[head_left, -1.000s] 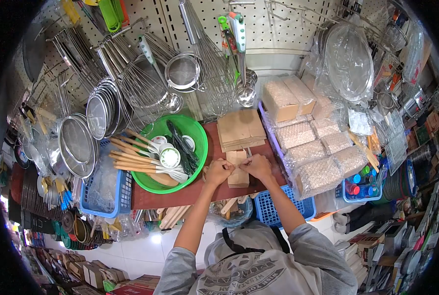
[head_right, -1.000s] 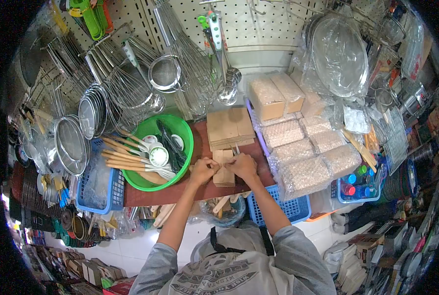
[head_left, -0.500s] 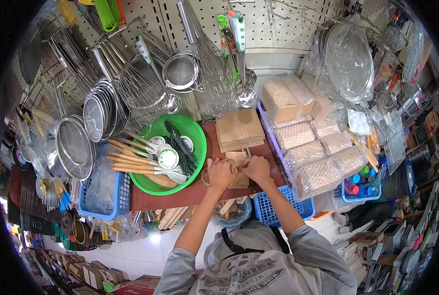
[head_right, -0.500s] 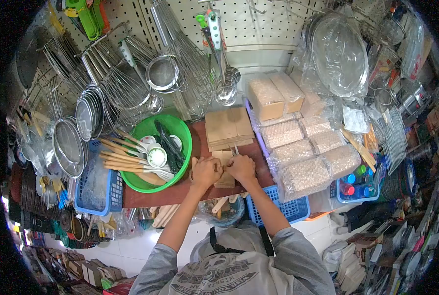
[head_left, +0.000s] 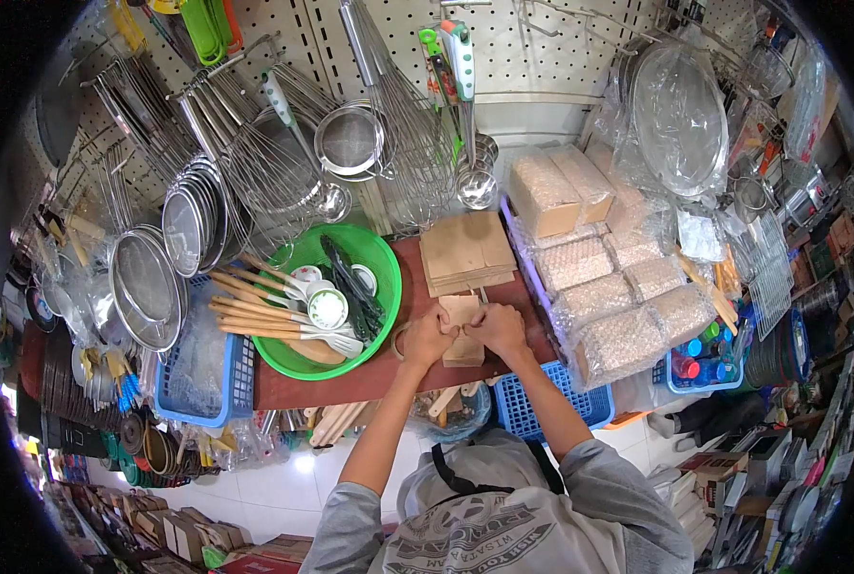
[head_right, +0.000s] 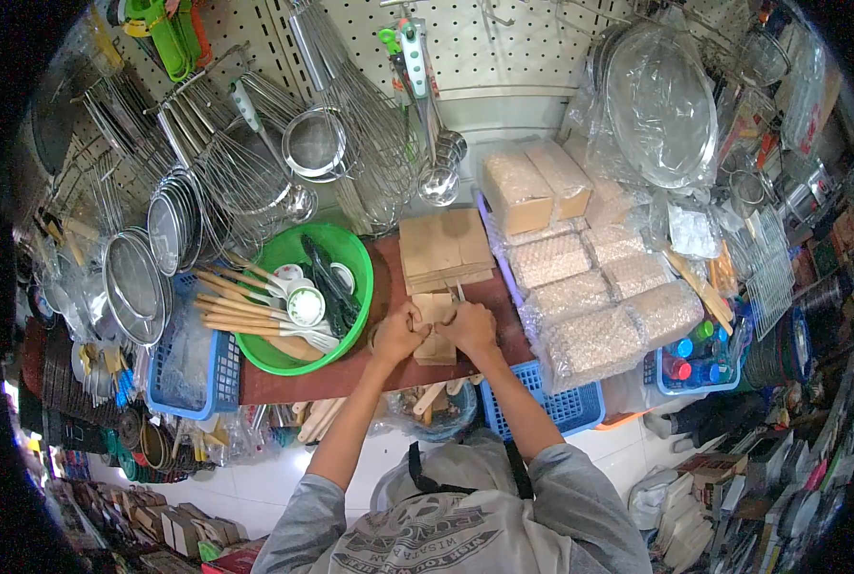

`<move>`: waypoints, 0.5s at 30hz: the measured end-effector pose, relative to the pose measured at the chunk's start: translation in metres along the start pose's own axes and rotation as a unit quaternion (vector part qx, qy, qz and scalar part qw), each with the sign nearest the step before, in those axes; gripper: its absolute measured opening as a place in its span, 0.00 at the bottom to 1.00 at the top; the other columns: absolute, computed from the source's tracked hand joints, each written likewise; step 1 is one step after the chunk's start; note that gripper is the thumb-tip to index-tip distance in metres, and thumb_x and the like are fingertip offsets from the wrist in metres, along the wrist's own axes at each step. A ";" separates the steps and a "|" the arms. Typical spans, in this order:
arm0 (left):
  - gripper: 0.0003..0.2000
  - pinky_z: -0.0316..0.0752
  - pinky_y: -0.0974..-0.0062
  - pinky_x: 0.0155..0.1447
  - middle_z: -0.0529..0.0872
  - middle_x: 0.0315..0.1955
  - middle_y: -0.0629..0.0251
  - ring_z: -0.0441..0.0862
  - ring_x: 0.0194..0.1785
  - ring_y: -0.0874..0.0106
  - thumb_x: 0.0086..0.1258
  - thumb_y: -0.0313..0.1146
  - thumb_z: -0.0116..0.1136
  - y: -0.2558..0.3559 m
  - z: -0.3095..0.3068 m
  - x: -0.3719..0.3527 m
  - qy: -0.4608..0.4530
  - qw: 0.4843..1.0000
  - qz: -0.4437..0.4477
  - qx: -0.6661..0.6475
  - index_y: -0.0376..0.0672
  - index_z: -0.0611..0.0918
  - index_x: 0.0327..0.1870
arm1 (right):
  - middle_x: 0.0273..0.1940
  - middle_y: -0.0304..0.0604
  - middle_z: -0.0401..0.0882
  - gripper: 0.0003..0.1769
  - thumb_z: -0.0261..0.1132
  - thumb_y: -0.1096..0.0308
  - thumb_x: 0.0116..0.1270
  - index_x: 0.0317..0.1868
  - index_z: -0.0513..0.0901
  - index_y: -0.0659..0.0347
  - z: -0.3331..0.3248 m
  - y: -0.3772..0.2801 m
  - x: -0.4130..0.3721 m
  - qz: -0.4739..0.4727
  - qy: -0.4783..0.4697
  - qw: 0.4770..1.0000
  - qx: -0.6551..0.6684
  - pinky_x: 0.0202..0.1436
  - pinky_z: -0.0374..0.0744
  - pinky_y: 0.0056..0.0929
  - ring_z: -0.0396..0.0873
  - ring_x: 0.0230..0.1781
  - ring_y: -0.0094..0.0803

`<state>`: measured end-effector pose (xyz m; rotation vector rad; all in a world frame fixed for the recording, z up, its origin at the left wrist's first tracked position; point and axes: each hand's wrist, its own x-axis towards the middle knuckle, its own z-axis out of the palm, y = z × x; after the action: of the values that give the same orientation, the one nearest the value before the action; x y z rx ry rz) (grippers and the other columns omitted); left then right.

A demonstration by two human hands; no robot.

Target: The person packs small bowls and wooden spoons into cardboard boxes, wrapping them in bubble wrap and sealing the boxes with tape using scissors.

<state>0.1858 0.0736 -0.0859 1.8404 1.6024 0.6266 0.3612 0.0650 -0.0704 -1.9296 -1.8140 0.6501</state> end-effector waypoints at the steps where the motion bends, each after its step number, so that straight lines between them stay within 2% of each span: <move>1: 0.14 0.72 0.64 0.33 0.80 0.22 0.64 0.81 0.29 0.63 0.56 0.38 0.71 -0.001 -0.001 0.000 -0.017 0.999 -0.034 -0.017 0.45 0.77 0.34 | 0.30 0.45 0.87 0.16 0.76 0.52 0.47 0.29 0.88 0.55 -0.001 0.001 0.000 0.003 -0.001 1.000 0.005 0.41 0.84 0.36 0.87 0.31 0.41; 3: 0.15 0.71 0.66 0.32 0.79 0.21 0.63 0.80 0.28 0.65 0.56 0.38 0.71 -0.015 0.006 0.004 -0.013 0.999 -0.019 -0.049 0.45 0.76 0.36 | 0.30 0.45 0.87 0.18 0.77 0.51 0.46 0.29 0.87 0.56 -0.004 0.005 0.001 0.008 -0.003 1.000 0.014 0.40 0.83 0.35 0.86 0.30 0.40; 6: 0.15 0.69 0.68 0.31 0.77 0.20 0.64 0.78 0.26 0.69 0.57 0.38 0.70 -0.030 0.018 0.008 -0.004 0.995 0.002 -0.098 0.44 0.76 0.38 | 0.25 0.44 0.84 0.20 0.77 0.53 0.49 0.28 0.81 0.58 0.009 0.019 0.007 0.006 -0.035 0.997 0.074 0.33 0.82 0.33 0.85 0.27 0.32; 9: 0.15 0.68 0.70 0.30 0.76 0.19 0.65 0.75 0.24 0.72 0.58 0.38 0.70 -0.037 0.021 0.010 -0.003 0.992 0.014 -0.127 0.43 0.76 0.37 | 0.21 0.37 0.76 0.21 0.76 0.56 0.55 0.27 0.71 0.57 0.010 0.025 0.007 0.067 -0.115 0.960 0.248 0.24 0.78 0.29 0.79 0.25 0.24; 12: 0.15 0.67 0.72 0.29 0.75 0.19 0.66 0.72 0.23 0.74 0.58 0.38 0.70 -0.037 0.022 0.011 0.004 0.988 -0.005 -0.155 0.42 0.75 0.35 | 0.24 0.33 0.68 0.22 0.74 0.60 0.60 0.31 0.64 0.55 0.026 0.038 0.012 0.043 -0.120 0.946 0.297 0.19 0.73 0.25 0.73 0.25 0.20; 15: 0.15 0.67 0.73 0.29 0.75 0.19 0.67 0.71 0.23 0.76 0.58 0.38 0.70 -0.032 0.023 0.010 0.015 0.984 -0.024 -0.177 0.41 0.74 0.33 | 0.27 0.32 0.64 0.21 0.73 0.60 0.62 0.34 0.64 0.54 0.032 0.043 0.016 0.046 -0.149 0.924 0.350 0.18 0.71 0.24 0.69 0.25 0.20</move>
<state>0.1814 0.0828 -0.1253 1.5329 1.4397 0.8593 0.3777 0.0771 -0.1224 -1.4749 -1.3592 1.4577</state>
